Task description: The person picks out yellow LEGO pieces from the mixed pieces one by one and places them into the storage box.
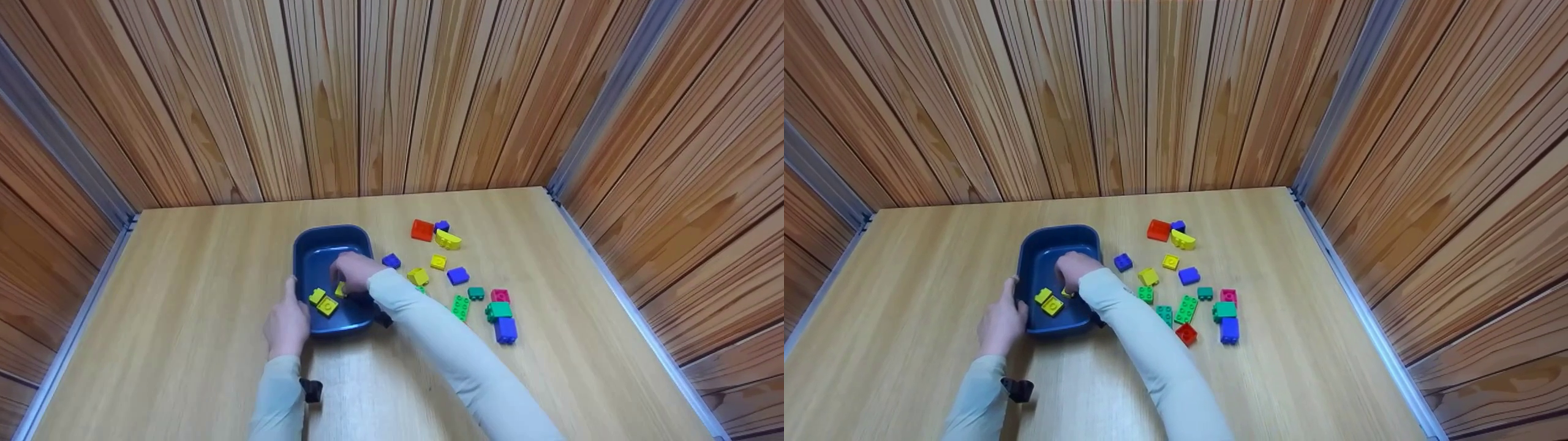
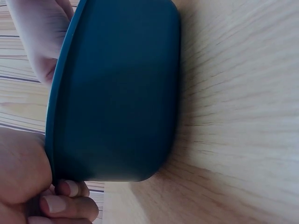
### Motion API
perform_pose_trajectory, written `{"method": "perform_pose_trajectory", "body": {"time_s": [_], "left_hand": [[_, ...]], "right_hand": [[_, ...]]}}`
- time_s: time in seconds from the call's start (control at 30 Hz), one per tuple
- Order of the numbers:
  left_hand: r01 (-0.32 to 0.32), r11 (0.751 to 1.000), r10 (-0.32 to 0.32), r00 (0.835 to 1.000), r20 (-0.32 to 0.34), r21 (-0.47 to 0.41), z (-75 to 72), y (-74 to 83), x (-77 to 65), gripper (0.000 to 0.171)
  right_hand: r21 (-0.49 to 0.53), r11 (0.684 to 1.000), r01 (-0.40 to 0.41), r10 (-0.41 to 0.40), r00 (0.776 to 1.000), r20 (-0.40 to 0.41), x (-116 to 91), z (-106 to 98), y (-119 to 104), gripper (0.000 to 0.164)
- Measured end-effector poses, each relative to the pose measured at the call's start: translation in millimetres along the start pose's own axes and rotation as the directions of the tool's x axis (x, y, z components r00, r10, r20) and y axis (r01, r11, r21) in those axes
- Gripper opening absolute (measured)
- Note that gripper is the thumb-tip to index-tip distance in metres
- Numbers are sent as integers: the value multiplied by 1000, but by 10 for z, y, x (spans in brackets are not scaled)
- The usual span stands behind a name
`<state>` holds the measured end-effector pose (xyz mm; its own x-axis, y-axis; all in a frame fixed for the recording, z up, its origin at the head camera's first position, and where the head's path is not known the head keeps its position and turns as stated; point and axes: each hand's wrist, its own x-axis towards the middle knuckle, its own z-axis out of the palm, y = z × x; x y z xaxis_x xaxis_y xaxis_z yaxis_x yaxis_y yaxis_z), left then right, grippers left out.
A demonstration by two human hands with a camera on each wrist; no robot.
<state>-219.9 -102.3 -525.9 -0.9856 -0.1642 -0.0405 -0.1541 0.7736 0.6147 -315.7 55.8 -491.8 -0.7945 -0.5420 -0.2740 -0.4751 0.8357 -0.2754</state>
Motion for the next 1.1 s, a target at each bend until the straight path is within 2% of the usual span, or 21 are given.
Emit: {"method": "perform_pose_trajectory", "body": {"time_s": [0.6, 1.0, 1.1], "left_hand": [[22, 1000, -21, 999, 37, -15, -13, 9, 3, 61], [23, 1000, -23, 999, 40, -3, -19, 17, -7, 59], [24, 1000, -24, 999, 42, -8, -34, 21, -7, 59]], "right_hand": [[-4, 999, -35, 35, 998, -46, -200, -301, 84, 33], [139, 983, -121, 129, 990, -51, -335, -428, 312, 36], [146, 980, -132, 143, 987, -69, -373, -470, 379, 34]]}}
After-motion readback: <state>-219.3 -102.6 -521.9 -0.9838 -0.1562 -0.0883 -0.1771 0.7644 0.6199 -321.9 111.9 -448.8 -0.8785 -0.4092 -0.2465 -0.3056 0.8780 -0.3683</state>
